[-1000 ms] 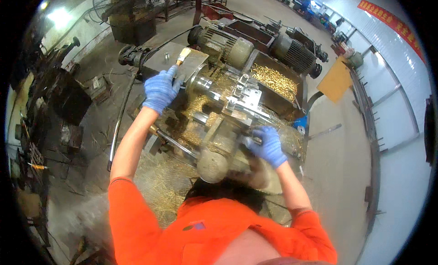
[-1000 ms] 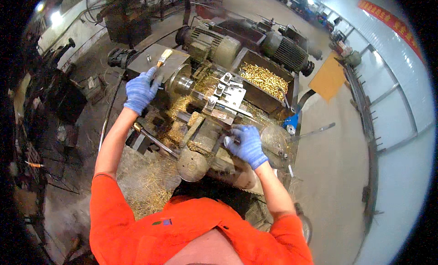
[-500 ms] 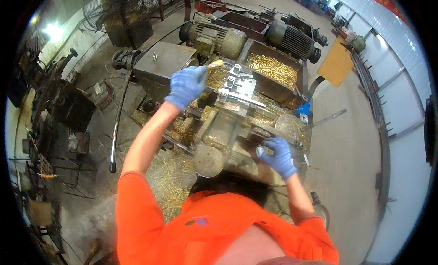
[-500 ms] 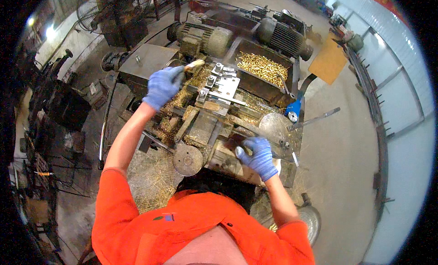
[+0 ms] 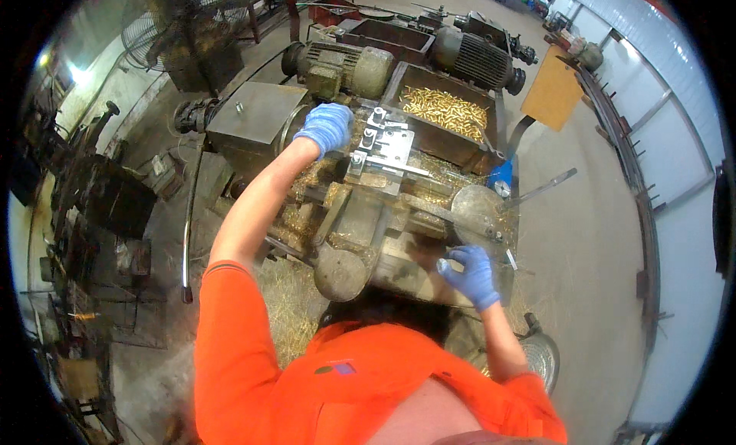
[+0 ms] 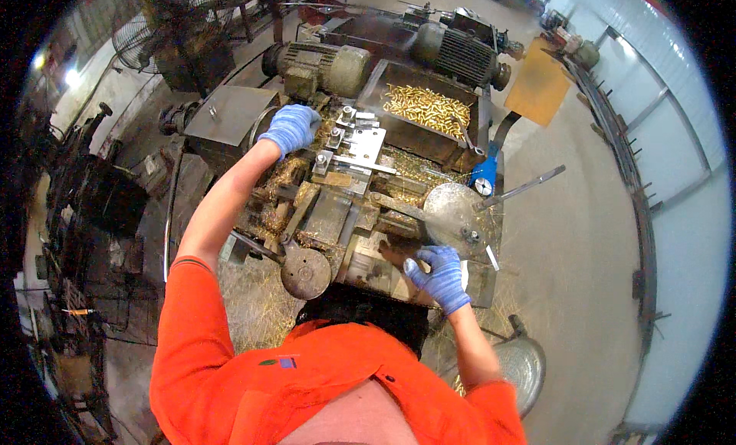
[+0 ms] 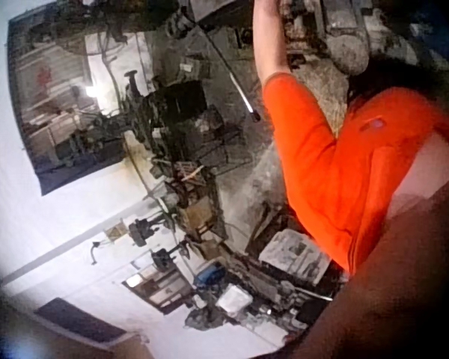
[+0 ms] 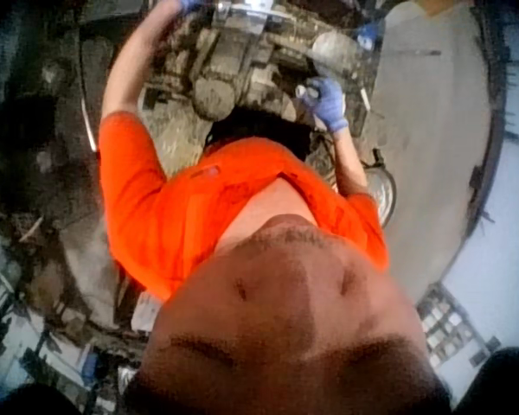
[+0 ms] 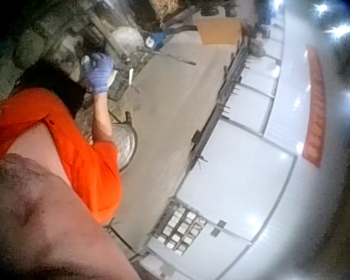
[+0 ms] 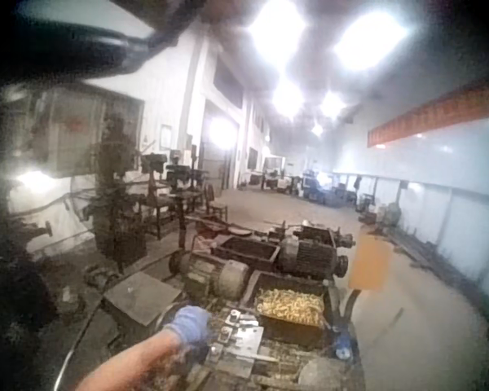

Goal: The person operates a metal turning machine, repeatedly loading small brass components into the chuck, engaging the machine with levers, and removing the finished parts. The finished components are placed into a perforated metal tray.

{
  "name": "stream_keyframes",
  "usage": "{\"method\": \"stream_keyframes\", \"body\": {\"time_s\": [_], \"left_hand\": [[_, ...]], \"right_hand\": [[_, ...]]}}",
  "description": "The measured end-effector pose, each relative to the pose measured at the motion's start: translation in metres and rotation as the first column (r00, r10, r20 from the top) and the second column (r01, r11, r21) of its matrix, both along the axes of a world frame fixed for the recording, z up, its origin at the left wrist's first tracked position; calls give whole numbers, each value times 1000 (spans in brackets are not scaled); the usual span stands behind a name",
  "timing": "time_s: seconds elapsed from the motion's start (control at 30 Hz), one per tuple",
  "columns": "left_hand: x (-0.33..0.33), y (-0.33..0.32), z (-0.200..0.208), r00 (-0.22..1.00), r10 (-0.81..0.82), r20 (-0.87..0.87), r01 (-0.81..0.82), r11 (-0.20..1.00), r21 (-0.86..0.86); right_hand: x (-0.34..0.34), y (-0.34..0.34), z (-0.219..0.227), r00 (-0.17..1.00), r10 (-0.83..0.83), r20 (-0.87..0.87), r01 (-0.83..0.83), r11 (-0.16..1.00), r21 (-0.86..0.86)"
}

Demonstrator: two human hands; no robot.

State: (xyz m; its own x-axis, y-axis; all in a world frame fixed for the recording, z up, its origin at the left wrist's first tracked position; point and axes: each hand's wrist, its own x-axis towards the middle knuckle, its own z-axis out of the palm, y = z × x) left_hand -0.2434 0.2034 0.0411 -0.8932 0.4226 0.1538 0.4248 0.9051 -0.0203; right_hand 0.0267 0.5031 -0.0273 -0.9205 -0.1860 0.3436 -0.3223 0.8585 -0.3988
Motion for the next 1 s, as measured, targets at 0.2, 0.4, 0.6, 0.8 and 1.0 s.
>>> {"method": "stream_keyframes", "body": {"time_s": [0.2,0.4,0.6,0.8,1.0], "left_hand": [[-3,-8,31,938,116,-328,4,940,342],[8,-9,12,971,74,-228,-6,958,286],[22,-16,7,997,12,-75,-7,997,71],[38,-15,7,996,61,-67,-53,993,109],[65,-15,-6,978,97,-187,-28,939,342]], "right_hand": [[8,-1,-8,998,-50,-41,47,997,-63],[13,0,-17,998,-63,-6,63,996,-59],[15,-5,-12,998,-58,40,59,998,-27],[18,-1,-11,998,-57,-32,55,995,-79],[29,2,-10,998,-64,3,64,996,-60]]}}
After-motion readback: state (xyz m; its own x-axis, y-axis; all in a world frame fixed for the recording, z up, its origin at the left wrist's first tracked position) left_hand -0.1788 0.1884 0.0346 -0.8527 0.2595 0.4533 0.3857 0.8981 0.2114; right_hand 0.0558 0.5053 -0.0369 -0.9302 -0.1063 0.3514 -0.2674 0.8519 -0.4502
